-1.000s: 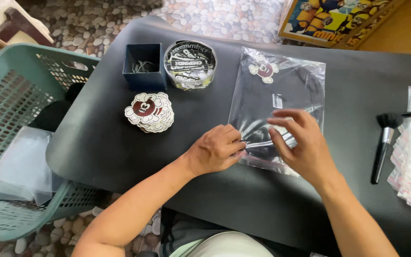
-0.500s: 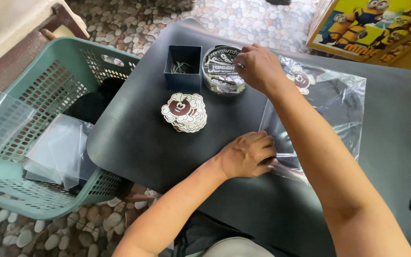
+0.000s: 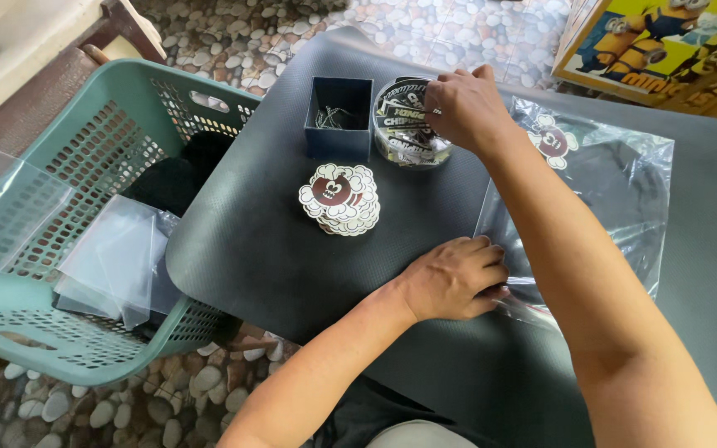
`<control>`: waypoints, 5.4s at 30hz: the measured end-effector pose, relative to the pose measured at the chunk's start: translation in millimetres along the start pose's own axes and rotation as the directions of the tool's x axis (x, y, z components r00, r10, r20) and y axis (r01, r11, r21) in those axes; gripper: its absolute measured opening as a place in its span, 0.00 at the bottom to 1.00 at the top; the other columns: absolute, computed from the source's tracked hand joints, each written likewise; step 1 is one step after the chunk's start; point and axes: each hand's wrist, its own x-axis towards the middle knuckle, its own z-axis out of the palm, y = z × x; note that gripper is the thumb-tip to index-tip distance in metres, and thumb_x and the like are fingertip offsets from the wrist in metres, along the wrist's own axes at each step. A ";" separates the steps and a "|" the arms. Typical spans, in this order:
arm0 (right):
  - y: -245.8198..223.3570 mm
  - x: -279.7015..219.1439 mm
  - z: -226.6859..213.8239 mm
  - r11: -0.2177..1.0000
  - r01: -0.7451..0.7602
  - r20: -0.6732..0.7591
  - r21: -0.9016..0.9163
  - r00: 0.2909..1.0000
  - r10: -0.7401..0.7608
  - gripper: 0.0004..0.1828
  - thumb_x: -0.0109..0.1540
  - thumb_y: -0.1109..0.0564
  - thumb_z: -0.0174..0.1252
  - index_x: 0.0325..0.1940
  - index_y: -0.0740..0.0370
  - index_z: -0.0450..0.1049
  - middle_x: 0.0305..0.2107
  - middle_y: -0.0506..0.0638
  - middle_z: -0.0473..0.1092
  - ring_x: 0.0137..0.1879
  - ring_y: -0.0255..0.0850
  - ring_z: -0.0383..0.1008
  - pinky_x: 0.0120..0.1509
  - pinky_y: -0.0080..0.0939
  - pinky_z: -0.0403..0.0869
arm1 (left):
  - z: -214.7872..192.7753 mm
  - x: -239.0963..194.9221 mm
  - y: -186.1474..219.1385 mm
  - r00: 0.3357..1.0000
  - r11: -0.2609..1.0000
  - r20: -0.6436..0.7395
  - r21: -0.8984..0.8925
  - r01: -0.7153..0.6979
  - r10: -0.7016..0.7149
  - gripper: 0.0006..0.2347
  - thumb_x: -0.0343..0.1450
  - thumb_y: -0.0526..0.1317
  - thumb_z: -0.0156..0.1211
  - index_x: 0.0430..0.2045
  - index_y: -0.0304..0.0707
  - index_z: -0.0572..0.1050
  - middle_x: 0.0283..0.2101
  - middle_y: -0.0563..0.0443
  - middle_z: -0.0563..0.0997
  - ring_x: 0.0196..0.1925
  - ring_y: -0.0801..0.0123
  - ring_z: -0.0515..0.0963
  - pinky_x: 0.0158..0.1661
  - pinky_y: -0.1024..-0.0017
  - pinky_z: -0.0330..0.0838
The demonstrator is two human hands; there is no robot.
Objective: The person uses a brush to dust a small black bag, then places the bag into a clear plastic ziplock bag. They seal the bag and use the brush to dust the exterior of the plastic packaging.
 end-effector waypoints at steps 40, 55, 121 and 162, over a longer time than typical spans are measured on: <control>-84.5 -302.6 -55.6 0.693 -0.533 -0.142 0.486 0.734 0.664 0.23 0.65 0.47 0.61 0.62 0.56 0.74 0.56 0.58 0.71 0.64 0.59 0.68 0.65 0.61 0.66 | -14.3 44.2 40.3 0.986 0.906 -0.160 0.421 0.028 0.044 0.05 0.72 0.40 0.63 0.25 0.45 0.76 0.24 0.58 0.71 0.26 0.70 0.75 0.26 0.75 0.70; -110.4 -313.3 -84.5 0.853 -0.518 -0.157 0.071 0.838 0.522 0.32 0.71 0.42 0.48 0.68 0.72 0.64 0.72 0.68 0.56 0.79 0.62 0.49 0.79 0.68 0.49 | -11.0 13.3 51.4 0.999 0.890 0.001 0.455 -0.030 0.033 0.03 0.73 0.36 0.57 0.38 0.40 0.75 0.31 0.53 0.68 0.32 0.65 0.72 0.29 0.73 0.68; -92.4 -425.4 -113.0 0.042 -0.554 0.136 0.831 0.276 0.952 0.15 0.69 0.61 0.55 0.60 0.67 0.68 0.26 0.56 0.70 0.20 0.36 0.64 0.22 0.30 0.63 | -30.3 -22.6 100.2 0.745 0.770 0.326 -0.072 0.633 -0.582 0.16 0.72 0.35 0.56 0.56 0.37 0.70 0.28 0.59 0.73 0.26 0.67 0.77 0.34 0.63 0.76; 99.3 -334.0 -73.2 0.613 -0.698 -0.157 0.370 0.603 0.782 0.11 0.67 0.57 0.61 0.53 0.56 0.77 0.32 0.49 0.75 0.36 0.45 0.80 0.44 0.48 0.76 | -21.4 55.0 17.3 0.903 0.811 0.050 0.463 0.358 -0.427 0.16 0.70 0.53 0.61 0.30 0.38 0.75 0.31 0.43 0.78 0.37 0.48 0.82 0.34 0.55 0.77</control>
